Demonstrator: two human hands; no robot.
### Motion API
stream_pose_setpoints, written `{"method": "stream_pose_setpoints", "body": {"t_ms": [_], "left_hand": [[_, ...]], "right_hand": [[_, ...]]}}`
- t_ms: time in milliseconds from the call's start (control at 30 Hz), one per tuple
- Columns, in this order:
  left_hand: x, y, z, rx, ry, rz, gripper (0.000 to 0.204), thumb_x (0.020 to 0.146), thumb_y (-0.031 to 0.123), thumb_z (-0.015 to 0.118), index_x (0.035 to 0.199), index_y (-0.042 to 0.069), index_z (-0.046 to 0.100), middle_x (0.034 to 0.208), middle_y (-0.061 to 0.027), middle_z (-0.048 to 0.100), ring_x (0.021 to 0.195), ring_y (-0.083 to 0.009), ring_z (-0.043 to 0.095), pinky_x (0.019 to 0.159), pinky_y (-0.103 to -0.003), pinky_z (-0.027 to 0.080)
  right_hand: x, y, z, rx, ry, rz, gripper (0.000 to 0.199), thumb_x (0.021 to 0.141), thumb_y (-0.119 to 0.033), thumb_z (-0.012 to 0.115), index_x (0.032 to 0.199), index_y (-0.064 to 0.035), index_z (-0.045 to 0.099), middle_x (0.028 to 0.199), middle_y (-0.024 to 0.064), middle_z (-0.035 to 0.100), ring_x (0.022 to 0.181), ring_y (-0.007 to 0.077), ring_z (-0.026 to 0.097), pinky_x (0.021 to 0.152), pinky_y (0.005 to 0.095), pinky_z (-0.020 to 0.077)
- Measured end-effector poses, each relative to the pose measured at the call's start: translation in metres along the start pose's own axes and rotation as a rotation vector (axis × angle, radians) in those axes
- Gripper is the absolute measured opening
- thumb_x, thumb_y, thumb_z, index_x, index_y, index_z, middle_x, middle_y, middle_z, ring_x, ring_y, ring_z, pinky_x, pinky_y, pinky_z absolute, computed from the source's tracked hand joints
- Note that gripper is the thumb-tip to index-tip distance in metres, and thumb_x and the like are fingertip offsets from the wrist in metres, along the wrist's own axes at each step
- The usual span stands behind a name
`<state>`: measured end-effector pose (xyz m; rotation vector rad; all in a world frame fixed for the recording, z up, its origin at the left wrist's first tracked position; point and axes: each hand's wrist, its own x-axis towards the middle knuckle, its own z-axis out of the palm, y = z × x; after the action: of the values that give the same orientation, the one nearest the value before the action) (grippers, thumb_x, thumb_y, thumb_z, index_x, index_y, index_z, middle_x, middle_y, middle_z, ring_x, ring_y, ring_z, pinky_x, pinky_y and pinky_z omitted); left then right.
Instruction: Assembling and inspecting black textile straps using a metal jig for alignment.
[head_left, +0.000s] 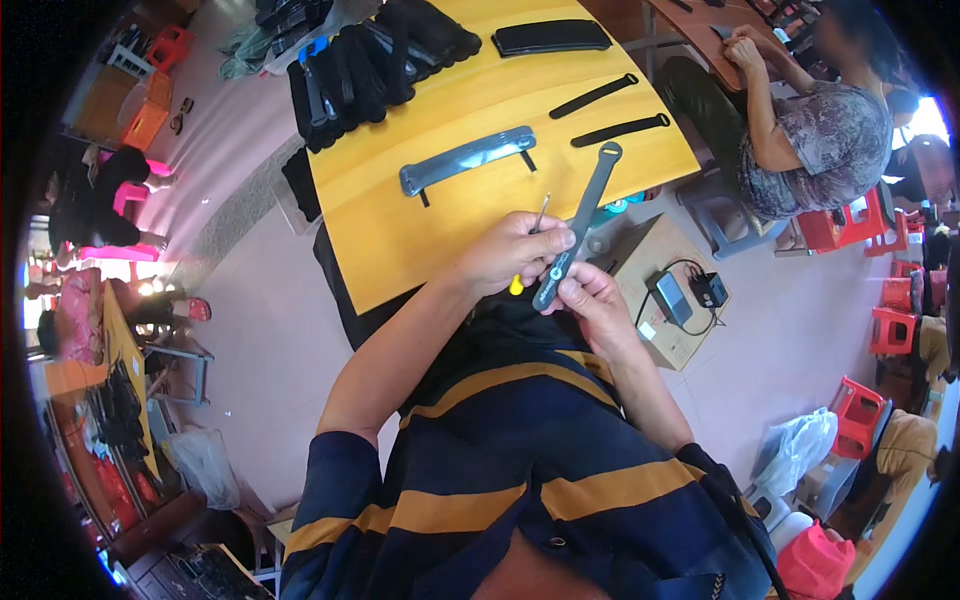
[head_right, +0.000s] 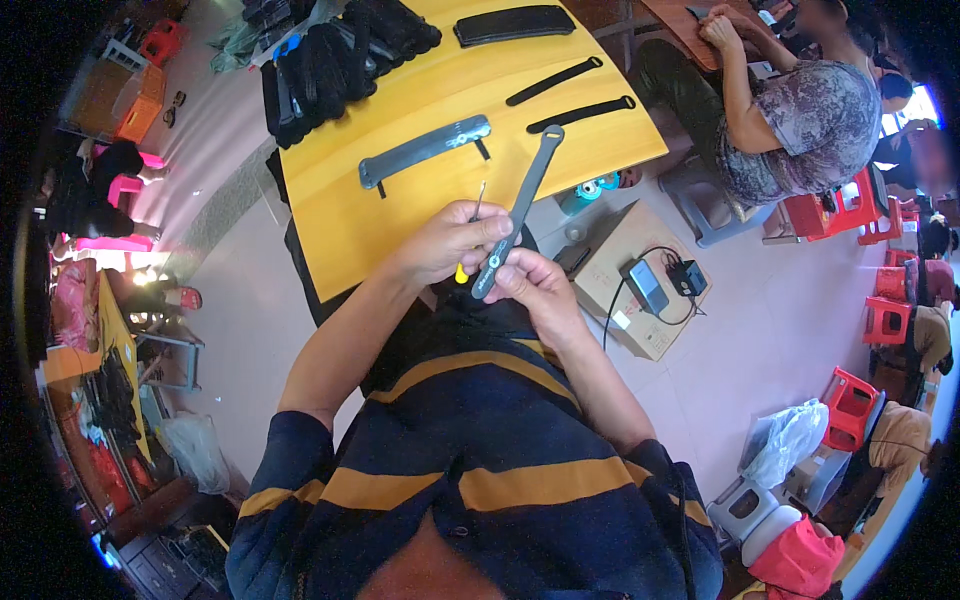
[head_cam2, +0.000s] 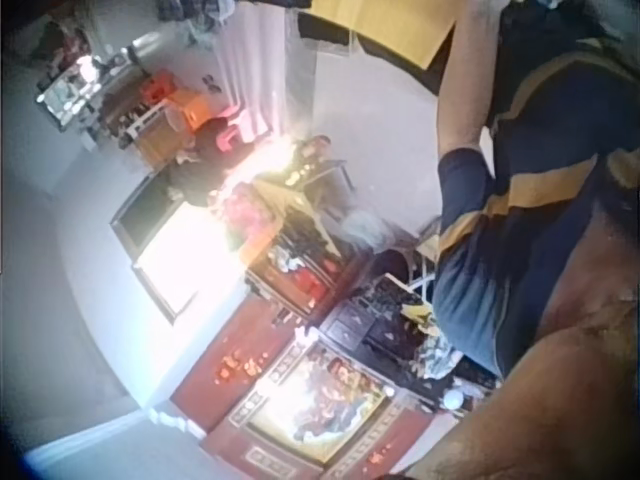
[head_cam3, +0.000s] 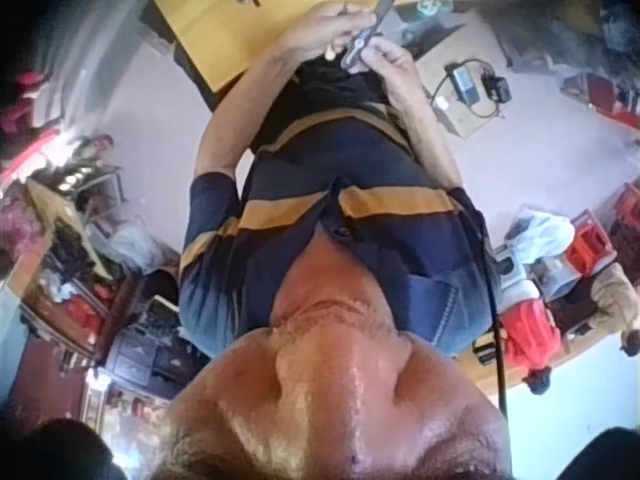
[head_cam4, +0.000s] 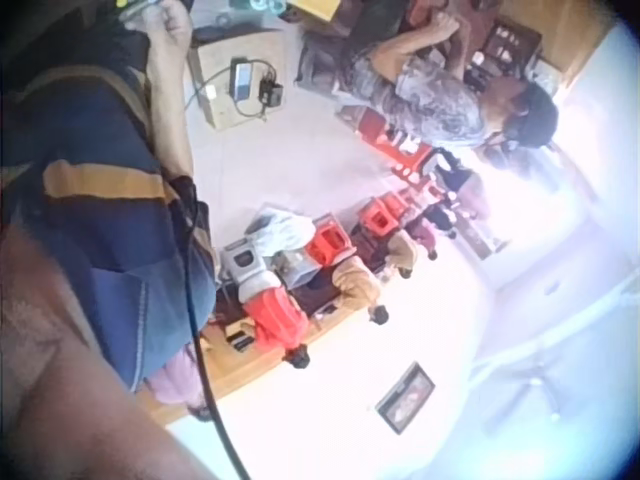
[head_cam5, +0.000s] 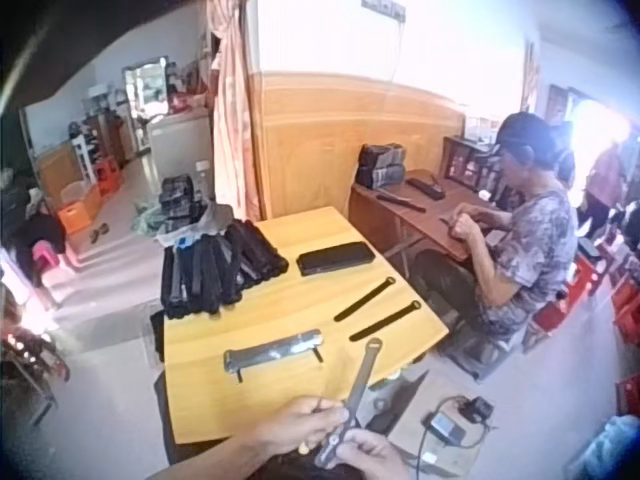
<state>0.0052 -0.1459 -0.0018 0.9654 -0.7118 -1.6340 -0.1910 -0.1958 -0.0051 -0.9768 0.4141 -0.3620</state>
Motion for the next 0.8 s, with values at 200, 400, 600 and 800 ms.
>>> {"method": "stream_pose_setpoints", "body": {"t_ms": [200,400,600,800], "left_hand": [[-0.009,-0.011,0.016,-0.131,0.081,0.066,0.026,0.102,0.031,0.067,0.102,0.005,0.069,0.078,0.0026,0.064,0.059,-0.0019,0.052,0.051,-0.017,0.041],[-0.017,-0.020,0.005,-0.066,0.121,0.046,0.024,0.101,0.028,0.067,0.103,0.005,0.070,0.088,-0.0008,0.068,0.070,-0.0040,0.060,0.059,-0.020,0.047],[-0.028,-0.014,0.013,0.220,0.322,0.190,0.031,0.099,0.022,0.068,0.117,-0.003,0.067,0.088,-0.0028,0.068,0.072,-0.0104,0.062,0.065,-0.025,0.050],[-0.077,0.004,0.011,1.057,0.423,0.400,0.037,0.087,0.017,0.076,0.121,0.005,0.067,0.085,-0.0089,0.067,0.077,-0.0223,0.068,0.071,-0.035,0.054]], "right_hand": [[0.001,0.009,0.007,0.189,0.038,0.058,0.020,0.100,-0.024,0.068,0.106,-0.0052,0.070,0.095,0.0027,0.072,0.081,0.0094,0.067,0.080,0.0265,0.0563],[0.001,0.010,0.026,0.052,0.268,0.088,0.017,0.100,-0.022,0.068,0.104,-0.0054,0.071,0.086,0.0004,0.071,0.073,0.0081,0.065,0.072,0.0237,0.0542],[0.013,0.021,0.017,-0.134,0.252,0.010,0.014,0.100,-0.016,0.063,0.091,-0.0068,0.068,0.076,0.0003,0.067,0.065,0.0069,0.060,0.064,0.0218,0.0488],[0.039,0.018,0.016,-0.049,0.346,0.037,0.015,0.098,-0.017,0.064,0.087,-0.0079,0.067,0.070,-0.0009,0.063,0.061,0.0075,0.056,0.059,0.0216,0.0459]]}}
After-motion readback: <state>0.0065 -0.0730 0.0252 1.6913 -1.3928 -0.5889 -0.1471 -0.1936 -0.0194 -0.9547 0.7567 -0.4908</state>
